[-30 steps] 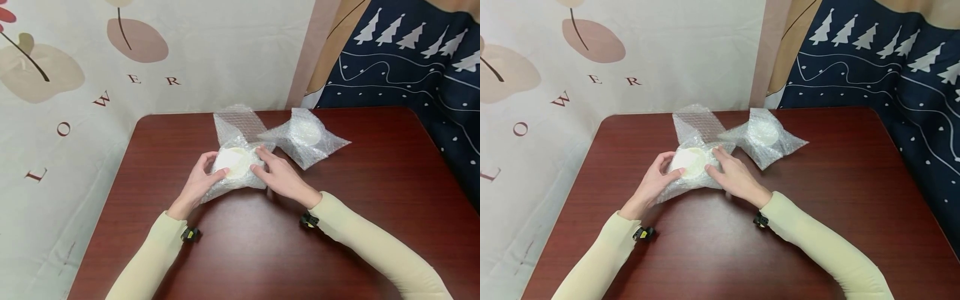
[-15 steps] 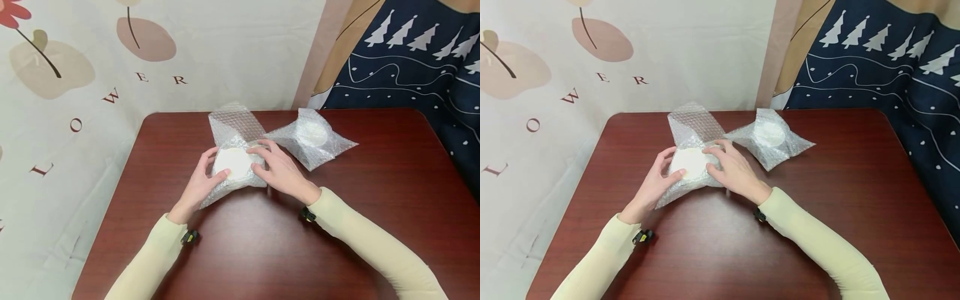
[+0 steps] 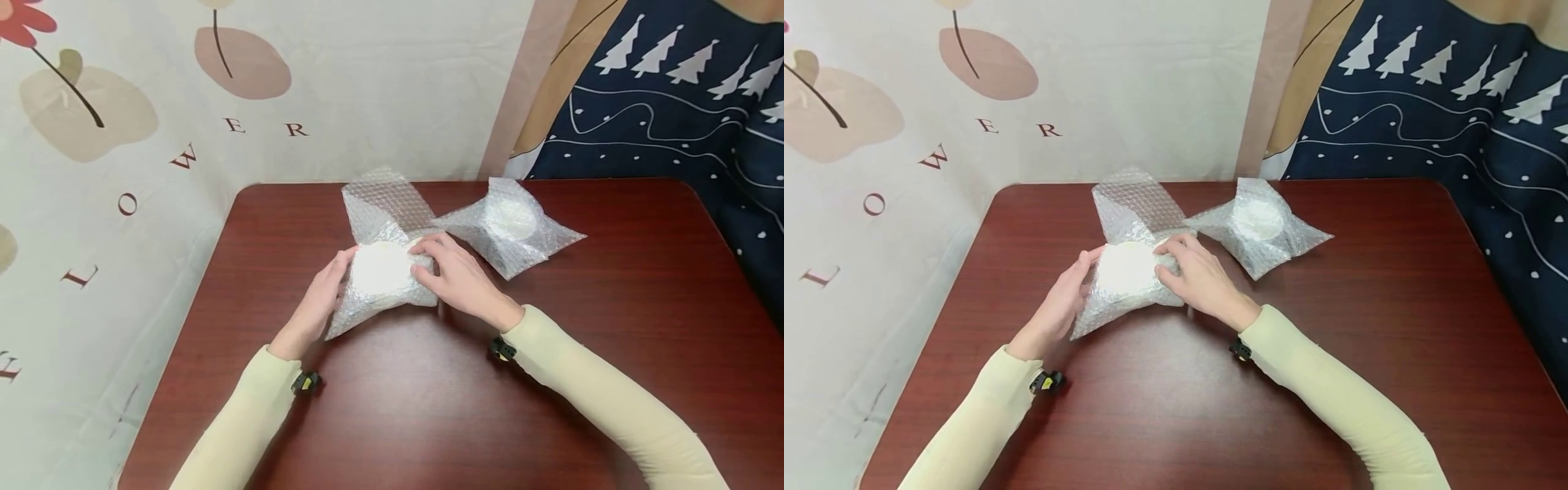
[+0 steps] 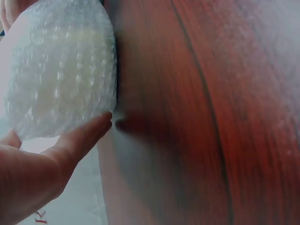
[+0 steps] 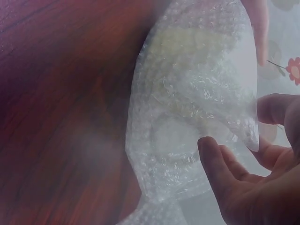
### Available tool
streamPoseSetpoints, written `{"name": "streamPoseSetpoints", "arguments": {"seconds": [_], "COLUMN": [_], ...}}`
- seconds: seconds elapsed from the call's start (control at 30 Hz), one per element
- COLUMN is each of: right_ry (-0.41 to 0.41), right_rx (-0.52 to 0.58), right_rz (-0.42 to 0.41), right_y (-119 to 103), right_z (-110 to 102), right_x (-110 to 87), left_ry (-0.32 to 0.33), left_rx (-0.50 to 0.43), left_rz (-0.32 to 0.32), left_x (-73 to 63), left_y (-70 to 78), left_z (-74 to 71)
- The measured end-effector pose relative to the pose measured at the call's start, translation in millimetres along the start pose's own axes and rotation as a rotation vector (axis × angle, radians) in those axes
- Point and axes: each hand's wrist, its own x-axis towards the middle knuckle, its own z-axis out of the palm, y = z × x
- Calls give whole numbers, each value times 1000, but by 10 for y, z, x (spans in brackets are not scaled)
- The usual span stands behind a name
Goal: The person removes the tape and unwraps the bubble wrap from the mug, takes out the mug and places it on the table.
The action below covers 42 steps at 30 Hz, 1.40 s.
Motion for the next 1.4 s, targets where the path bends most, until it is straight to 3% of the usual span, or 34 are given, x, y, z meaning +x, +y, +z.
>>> {"name": "streamPoseSetpoints", "arguments": {"seconds": [0.1,0.2,0.4,0.6,0.93,1.23,1.4], "right_ry": [4,11,25,78,146,128,29], "right_rx": [8,17,45,58,80,81,97], "right_rz": [-3,-16,-42,-120,-208,-307,-373], "right_y": [16,35,51,57,16,67,116], "right_z": [12,23,31,26,-54,-107,-147], "right_x": [-7,-18,-45,-91,-211,-352,-432], "left_ry": [-28,-29,-31,-6,45,17,14], "left_rx": [-60,-88,-87,-61,-31,-12,-8], "left_rz": [-63,-87,-59,-36,-46,-45,-29], "left_x": [24,63,107,123,125,127,123], "left_y": [6,-3,-28,-26,-3,-27,-33], "left_z": [-44,-73,-109,-103,-80,-89,-86]}}
